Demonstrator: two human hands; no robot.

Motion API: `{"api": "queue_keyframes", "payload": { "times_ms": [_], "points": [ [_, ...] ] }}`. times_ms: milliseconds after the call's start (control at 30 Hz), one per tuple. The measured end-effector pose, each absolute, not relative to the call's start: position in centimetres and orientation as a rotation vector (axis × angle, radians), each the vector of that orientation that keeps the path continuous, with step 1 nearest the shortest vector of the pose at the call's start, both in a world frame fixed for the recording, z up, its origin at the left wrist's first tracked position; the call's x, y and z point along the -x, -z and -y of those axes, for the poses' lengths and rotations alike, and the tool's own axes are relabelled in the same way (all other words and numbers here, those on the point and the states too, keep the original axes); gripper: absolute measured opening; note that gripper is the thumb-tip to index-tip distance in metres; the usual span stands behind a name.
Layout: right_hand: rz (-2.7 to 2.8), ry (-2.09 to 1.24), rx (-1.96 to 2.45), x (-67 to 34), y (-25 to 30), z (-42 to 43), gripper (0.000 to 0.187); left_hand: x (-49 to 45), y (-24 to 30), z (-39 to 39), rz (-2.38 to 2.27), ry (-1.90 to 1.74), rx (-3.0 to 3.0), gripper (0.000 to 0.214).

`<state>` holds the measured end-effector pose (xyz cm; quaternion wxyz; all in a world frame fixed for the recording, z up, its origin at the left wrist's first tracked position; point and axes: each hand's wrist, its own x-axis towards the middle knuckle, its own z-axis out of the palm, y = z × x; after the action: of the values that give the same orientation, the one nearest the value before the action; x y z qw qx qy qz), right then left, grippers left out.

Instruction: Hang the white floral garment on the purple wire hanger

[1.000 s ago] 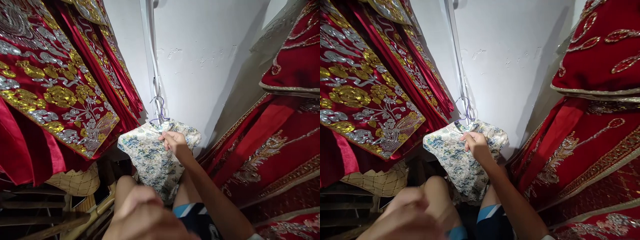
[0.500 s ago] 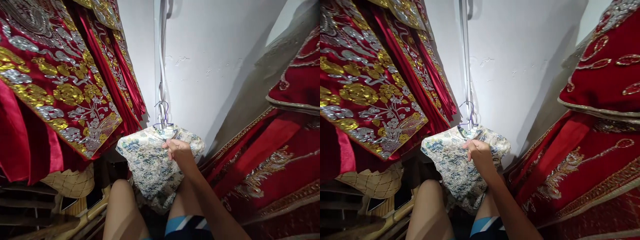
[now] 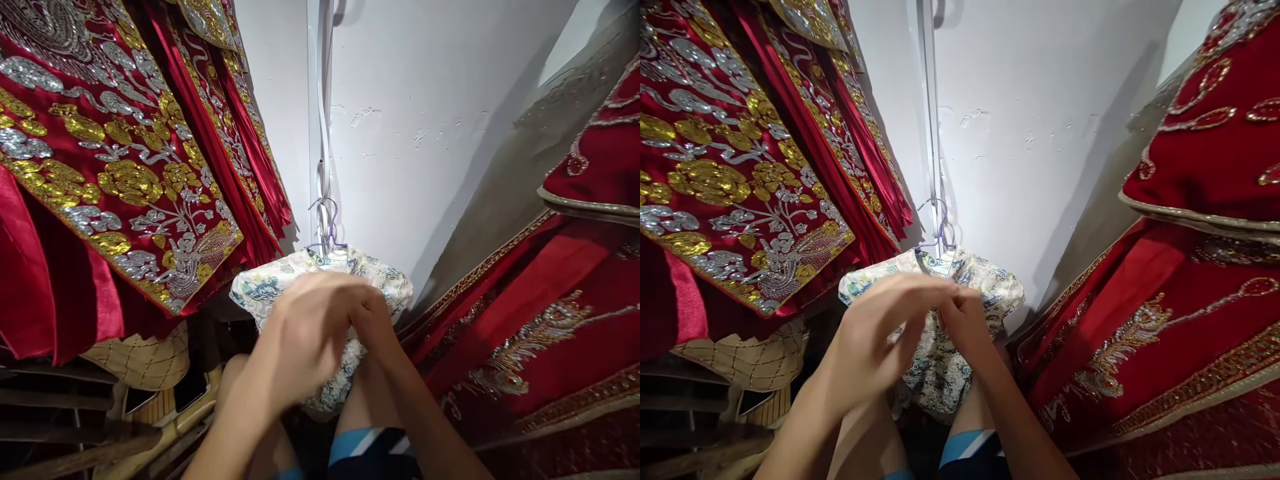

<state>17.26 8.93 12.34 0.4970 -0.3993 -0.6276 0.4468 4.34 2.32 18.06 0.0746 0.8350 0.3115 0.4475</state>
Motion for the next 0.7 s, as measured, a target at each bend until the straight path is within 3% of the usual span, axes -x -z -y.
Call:
{"api": "queue_keyframes", "payload": {
  "times_ms": [133, 367, 500, 600, 700],
  "points": [
    [1.48, -1.024, 0.907, -17.4, -12.2, -9.1, 0.038, -2.0, -16.5, -7.5, -1.257, -1.2, -2.56, 0.025],
    [1.415, -1.06, 0.913, -16.6, -11.0, -10.1, 0.036, -1.7, -15.6, -8.7, -1.328, -1.108, -2.63, 0.016],
    [1.394, -1.103, 0.98, -15.8, -8.7, -11.3, 0.033, -0.8, -16.3, -9.2, -1.444, -1.628, -2.402, 0.014],
    [1.429, -1.135, 0.994, -15.7, -6.1, -11.1, 0.034, 2.4, -15.7, -10.4, -1.498, -2.159, -1.694, 0.012],
    [1.41, -1.203, 0.974, -15.7, -4.1, -9.4, 0.035, 6.4, -12.9, -11.3, -1.257, -2.321, -0.836, 0.006]
  ]
}}
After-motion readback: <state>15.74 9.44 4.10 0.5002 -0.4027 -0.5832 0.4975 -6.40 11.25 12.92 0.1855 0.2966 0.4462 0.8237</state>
